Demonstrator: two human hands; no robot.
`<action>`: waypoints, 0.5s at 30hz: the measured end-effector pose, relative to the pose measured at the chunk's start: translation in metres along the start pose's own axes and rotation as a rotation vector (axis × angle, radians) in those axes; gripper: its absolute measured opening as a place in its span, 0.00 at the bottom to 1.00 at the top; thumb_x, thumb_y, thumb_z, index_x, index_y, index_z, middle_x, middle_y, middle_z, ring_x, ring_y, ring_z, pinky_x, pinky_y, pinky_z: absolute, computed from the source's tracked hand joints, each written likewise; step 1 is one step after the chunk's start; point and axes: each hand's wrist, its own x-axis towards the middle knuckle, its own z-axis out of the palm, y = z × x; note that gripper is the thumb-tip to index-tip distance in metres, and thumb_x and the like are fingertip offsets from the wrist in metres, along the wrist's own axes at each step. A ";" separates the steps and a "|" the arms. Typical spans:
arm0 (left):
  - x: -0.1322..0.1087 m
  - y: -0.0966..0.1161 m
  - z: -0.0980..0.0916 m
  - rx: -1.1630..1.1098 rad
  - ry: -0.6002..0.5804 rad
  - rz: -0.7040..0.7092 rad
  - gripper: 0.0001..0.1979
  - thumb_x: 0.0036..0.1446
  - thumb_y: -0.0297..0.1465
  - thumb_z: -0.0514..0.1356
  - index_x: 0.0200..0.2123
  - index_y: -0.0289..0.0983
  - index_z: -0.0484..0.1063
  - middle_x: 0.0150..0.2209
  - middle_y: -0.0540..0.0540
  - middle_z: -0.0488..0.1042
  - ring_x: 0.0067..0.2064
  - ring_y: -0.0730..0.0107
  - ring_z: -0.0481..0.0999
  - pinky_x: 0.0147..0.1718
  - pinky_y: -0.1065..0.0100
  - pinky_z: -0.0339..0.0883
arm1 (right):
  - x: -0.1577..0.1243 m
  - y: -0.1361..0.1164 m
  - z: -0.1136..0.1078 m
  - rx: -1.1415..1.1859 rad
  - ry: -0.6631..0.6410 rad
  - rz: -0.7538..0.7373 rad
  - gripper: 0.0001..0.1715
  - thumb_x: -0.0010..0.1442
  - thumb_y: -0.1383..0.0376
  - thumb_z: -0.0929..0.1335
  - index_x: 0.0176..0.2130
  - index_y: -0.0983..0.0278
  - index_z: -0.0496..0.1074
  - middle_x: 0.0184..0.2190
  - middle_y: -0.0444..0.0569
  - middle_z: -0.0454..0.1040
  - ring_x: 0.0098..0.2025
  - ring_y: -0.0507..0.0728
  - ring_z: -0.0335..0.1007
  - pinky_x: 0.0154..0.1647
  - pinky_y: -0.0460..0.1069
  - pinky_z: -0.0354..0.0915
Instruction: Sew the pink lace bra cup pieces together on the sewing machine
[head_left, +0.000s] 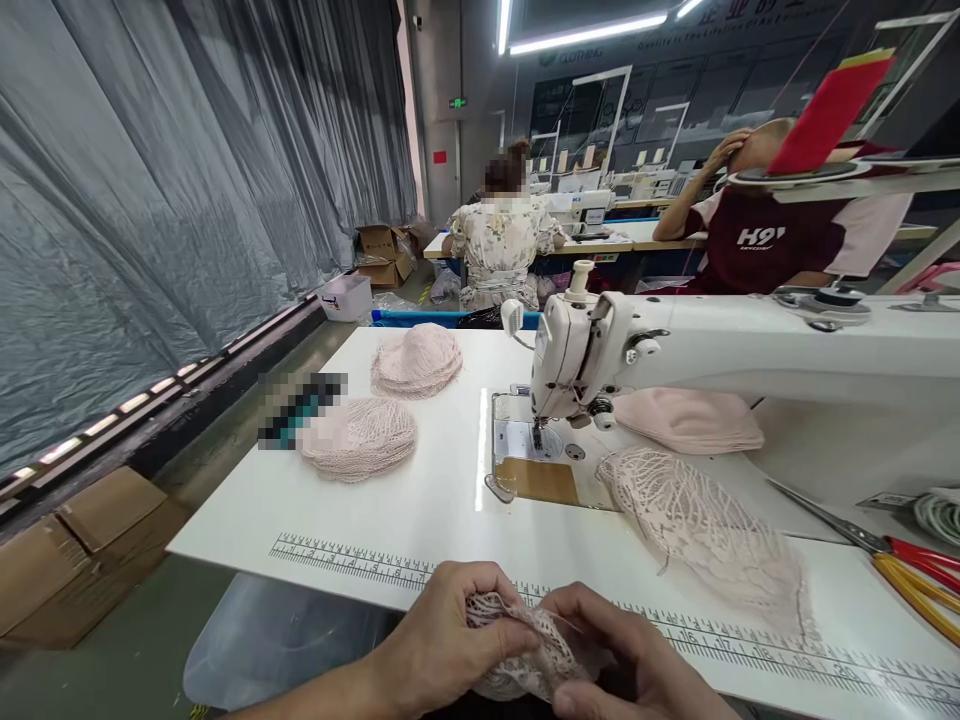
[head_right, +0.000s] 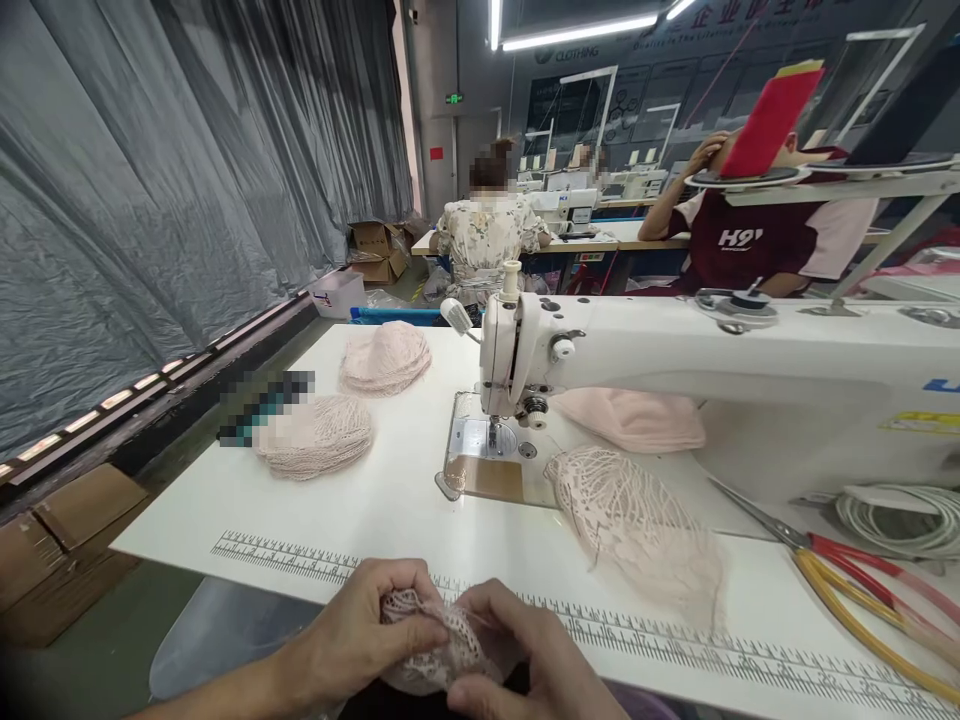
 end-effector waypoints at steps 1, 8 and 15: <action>0.001 0.000 0.001 0.027 0.008 0.010 0.09 0.43 0.32 0.63 0.25 0.32 0.70 0.21 0.52 0.66 0.26 0.75 0.62 0.26 0.75 0.56 | 0.001 0.002 0.001 -0.036 0.041 -0.011 0.07 0.50 0.62 0.67 0.30 0.61 0.64 0.24 0.39 0.62 0.28 0.51 0.57 0.29 0.43 0.56; 0.001 0.002 0.002 0.130 0.080 0.049 0.11 0.40 0.32 0.67 0.23 0.33 0.68 0.20 0.56 0.60 0.25 0.77 0.58 0.25 0.76 0.52 | 0.003 0.015 -0.002 -0.047 0.041 -0.039 0.16 0.58 0.54 0.63 0.26 0.62 0.60 0.22 0.39 0.59 0.26 0.50 0.54 0.27 0.43 0.53; 0.004 -0.002 0.005 0.120 0.116 0.166 0.07 0.44 0.31 0.64 0.24 0.34 0.70 0.21 0.54 0.64 0.26 0.76 0.61 0.26 0.76 0.55 | 0.002 0.015 -0.005 -0.087 0.140 -0.078 0.21 0.60 0.50 0.61 0.27 0.63 0.65 0.23 0.42 0.63 0.28 0.52 0.59 0.28 0.44 0.56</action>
